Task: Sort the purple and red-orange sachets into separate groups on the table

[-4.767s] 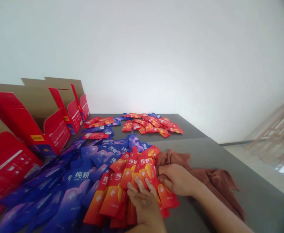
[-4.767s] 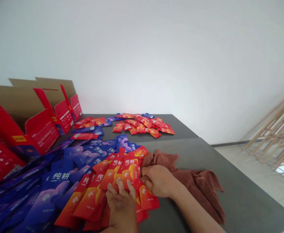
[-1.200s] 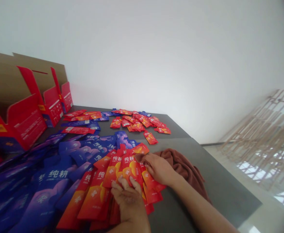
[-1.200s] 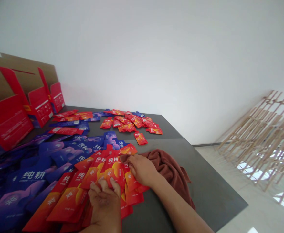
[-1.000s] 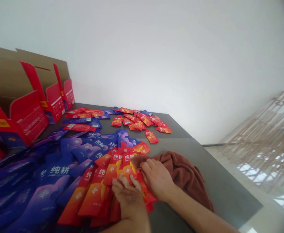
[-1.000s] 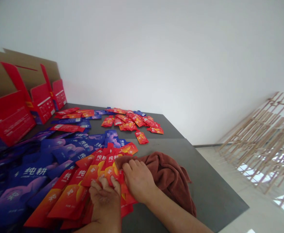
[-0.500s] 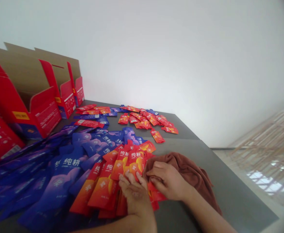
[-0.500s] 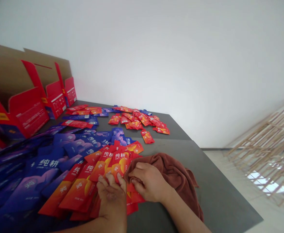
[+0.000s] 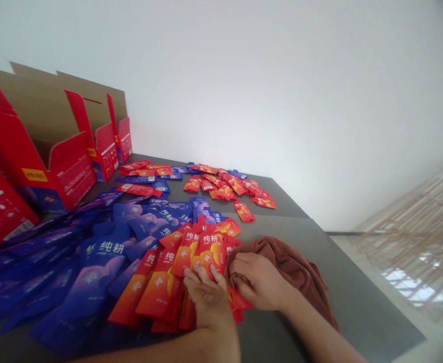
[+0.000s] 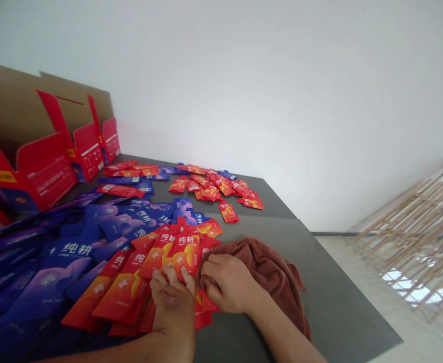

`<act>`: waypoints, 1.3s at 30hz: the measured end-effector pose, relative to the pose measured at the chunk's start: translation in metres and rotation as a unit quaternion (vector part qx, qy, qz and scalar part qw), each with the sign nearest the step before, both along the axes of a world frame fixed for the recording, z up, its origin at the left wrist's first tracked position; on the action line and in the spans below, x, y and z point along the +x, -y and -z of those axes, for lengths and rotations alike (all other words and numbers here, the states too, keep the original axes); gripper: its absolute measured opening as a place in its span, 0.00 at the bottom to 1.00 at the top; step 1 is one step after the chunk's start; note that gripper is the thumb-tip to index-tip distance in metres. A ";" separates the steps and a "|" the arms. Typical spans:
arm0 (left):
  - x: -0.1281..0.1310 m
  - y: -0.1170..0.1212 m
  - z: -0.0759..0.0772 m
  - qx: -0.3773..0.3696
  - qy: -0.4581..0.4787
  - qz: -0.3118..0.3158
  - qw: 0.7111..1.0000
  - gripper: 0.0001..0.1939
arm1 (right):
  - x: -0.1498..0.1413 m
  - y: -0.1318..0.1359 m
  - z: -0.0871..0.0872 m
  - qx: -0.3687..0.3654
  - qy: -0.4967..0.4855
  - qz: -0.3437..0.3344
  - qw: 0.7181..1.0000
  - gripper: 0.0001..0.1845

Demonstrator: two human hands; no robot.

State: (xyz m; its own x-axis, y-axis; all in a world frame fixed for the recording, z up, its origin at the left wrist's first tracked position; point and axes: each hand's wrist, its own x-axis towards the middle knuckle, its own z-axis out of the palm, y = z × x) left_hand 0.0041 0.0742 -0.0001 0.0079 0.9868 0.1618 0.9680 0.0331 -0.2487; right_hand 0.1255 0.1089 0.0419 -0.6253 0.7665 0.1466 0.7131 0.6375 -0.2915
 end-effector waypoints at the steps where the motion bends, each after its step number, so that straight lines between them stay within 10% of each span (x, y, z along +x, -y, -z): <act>1: 0.000 0.000 0.001 0.000 -0.004 -0.003 1.000 0.25 | -0.001 0.003 -0.003 -0.018 -0.001 -0.034 0.999 0.08; 9: 0.000 0.000 0.001 0.000 -0.029 -0.004 1.000 0.25 | 0.013 -0.017 -0.008 0.042 -0.034 0.129 0.990 0.08; 16: 0.001 0.001 -0.001 0.018 -0.060 -0.010 0.998 0.23 | 0.003 -0.001 -0.012 -0.053 0.002 0.016 0.998 0.07; 23: 0.001 0.001 0.003 0.026 -0.050 -0.004 0.998 0.23 | 0.049 -0.091 -0.046 0.037 0.088 0.394 0.914 0.21; 30: 0.000 0.002 0.004 0.005 -0.050 0.005 0.999 0.23 | 0.032 -0.169 -0.016 -0.105 0.199 0.409 0.885 0.34; 39: 0.001 0.001 0.001 -0.005 -0.058 0.002 0.998 0.23 | 0.052 -0.159 -0.035 -0.145 0.226 0.384 0.884 0.23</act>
State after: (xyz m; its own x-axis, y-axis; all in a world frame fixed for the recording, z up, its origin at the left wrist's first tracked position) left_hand 0.0053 0.0729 -0.0011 0.0301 0.9883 0.1493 0.9330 0.0258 -0.3589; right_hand 0.1777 0.2674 0.0773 0.1504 0.9546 -0.2571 0.9883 -0.1389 0.0624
